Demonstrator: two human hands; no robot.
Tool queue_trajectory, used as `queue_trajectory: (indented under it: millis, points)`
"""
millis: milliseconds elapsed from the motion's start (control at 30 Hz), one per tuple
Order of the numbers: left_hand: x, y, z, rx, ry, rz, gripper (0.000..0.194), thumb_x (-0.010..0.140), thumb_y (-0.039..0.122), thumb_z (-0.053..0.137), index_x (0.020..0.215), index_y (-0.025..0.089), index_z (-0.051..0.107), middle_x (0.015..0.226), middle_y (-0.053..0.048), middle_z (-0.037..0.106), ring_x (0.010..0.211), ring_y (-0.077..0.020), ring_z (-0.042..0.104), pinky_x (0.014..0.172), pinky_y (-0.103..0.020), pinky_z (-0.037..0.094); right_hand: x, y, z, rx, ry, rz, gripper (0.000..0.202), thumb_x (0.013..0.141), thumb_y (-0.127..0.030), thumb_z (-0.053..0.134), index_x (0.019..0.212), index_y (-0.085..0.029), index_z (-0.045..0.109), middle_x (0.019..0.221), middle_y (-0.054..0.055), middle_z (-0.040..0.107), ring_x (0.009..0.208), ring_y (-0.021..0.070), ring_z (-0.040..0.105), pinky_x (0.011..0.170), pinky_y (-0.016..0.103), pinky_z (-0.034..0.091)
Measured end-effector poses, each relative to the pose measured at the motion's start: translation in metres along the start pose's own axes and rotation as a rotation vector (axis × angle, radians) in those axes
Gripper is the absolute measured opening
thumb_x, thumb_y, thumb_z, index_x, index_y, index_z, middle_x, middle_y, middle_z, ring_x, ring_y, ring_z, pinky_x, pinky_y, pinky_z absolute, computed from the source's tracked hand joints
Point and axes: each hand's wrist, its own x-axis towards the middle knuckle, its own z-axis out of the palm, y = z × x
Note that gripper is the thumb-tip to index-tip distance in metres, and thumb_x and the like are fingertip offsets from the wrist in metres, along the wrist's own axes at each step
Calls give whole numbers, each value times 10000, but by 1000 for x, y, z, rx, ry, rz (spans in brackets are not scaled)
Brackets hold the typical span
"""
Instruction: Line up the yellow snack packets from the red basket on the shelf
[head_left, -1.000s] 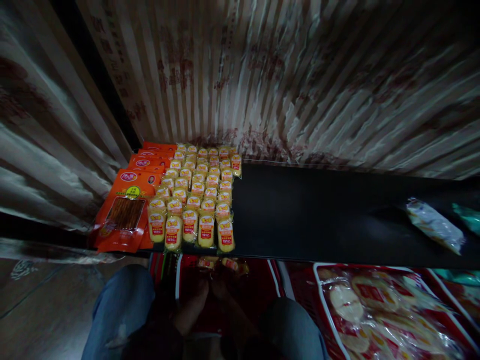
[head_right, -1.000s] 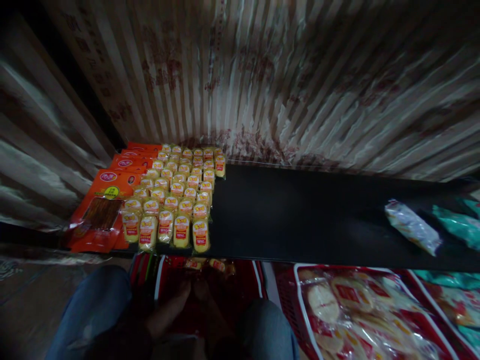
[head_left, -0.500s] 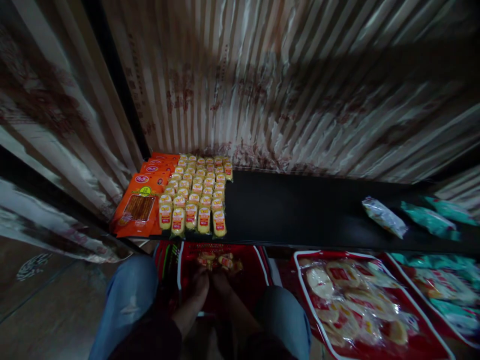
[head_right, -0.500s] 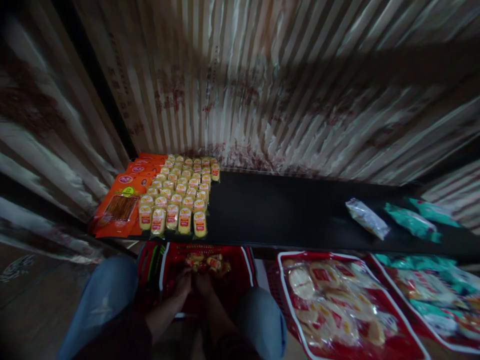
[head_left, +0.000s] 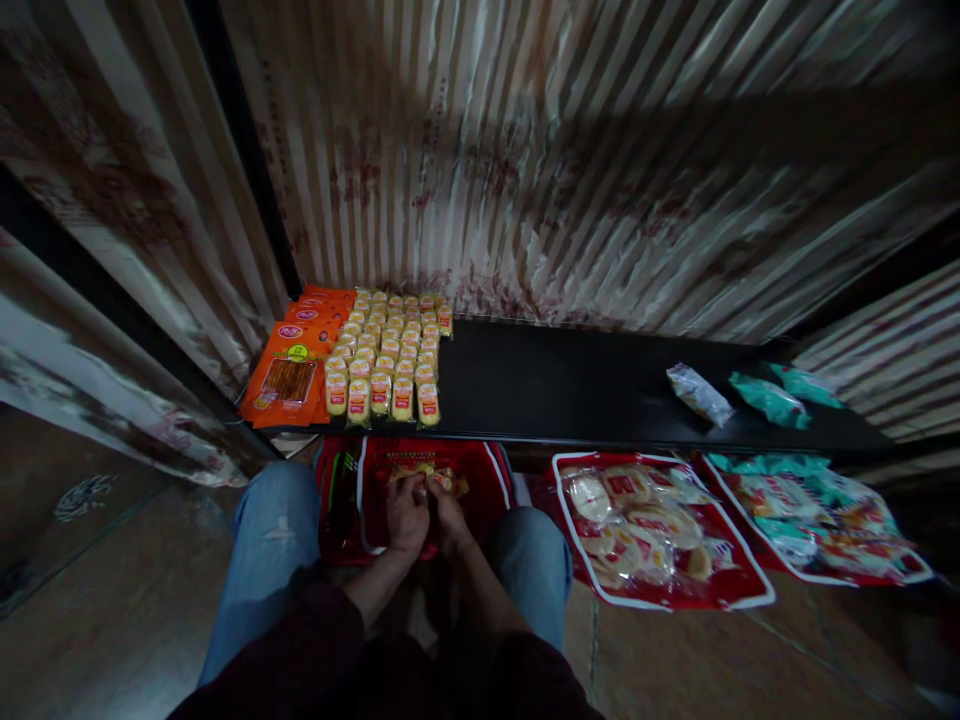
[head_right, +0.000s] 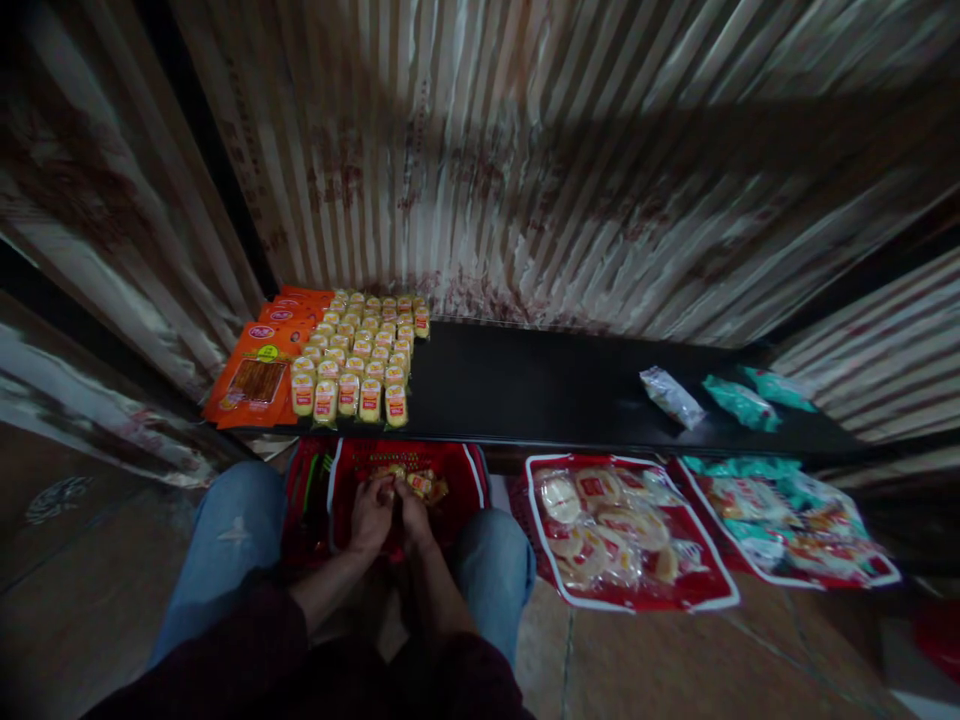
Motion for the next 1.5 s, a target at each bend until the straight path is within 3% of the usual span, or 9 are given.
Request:
queue_trajectory:
  millis: [133, 467, 700, 867, 1033, 1200, 1333, 1500]
  points:
    - [-8, 2, -1, -17, 32, 78, 403, 783, 63, 477, 1143, 183, 614, 1163, -81, 610, 1164, -185, 531, 1061, -317, 380, -12, -7, 6, 91, 20, 83, 308, 715, -482, 627, 816, -191, 625, 712, 53, 695, 814, 236, 680, 717, 346, 537]
    - [-22, 0, -13, -7, 12, 103, 402, 802, 138, 510, 1200, 153, 568, 1230, -106, 608, 1198, -216, 514, 1067, -357, 368, -32, -15, 19, 112, -70, 8, 302, 713, -483, 604, 821, -200, 611, 760, 83, 700, 887, 273, 669, 751, 389, 552]
    - [-26, 3, -22, 22, -52, 104, 427, 774, 158, 553, 1200, 134, 567, 1228, -119, 606, 1188, -225, 527, 1059, -351, 376, -39, -18, 17, 201, -25, -19, 233, 669, -308, 635, 882, -221, 597, 796, 44, 707, 881, 247, 670, 763, 374, 546]
    - [-28, 6, -26, 35, -31, 112, 470, 750, 129, 570, 1219, 156, 553, 1249, -110, 589, 1203, -220, 514, 1059, -353, 371, -43, -21, 18, 241, -69, -116, 321, 643, -225, 644, 957, -250, 585, 794, -10, 700, 851, 208, 671, 754, 333, 537]
    - [-26, 6, -35, 46, -107, 95, 446, 739, 61, 560, 1175, 150, 600, 1224, -104, 620, 1180, -210, 524, 1044, -334, 381, -52, -26, 5, 274, -111, -42, 262, 690, -218, 581, 950, -246, 589, 775, -28, 691, 745, 168, 659, 732, 319, 534]
    - [-19, 6, -47, 79, -159, 175, 424, 738, 4, 525, 1099, 190, 647, 1210, -67, 636, 1189, -190, 518, 1032, -308, 396, -58, -34, -6, 288, 22, 52, 139, 812, -344, 536, 903, -247, 576, 773, -32, 685, 719, 152, 650, 773, 358, 531]
    - [-8, 4, -49, 50, -169, 224, 439, 736, -28, 485, 1074, 198, 651, 1178, -52, 647, 1162, -169, 544, 1049, -323, 392, -57, -33, -5, 250, 3, 48, 175, 776, -273, 589, 949, -245, 588, 851, -21, 703, 803, 155, 663, 783, 339, 523]
    - [-1, -1, -43, -105, -124, 86, 474, 761, 18, 523, 1220, 132, 554, 1230, -113, 616, 1140, -170, 574, 1017, -314, 422, -55, -19, -5, 264, -10, -50, 278, 663, -196, 614, 936, -248, 592, 879, -16, 710, 856, 169, 666, 765, 309, 529]
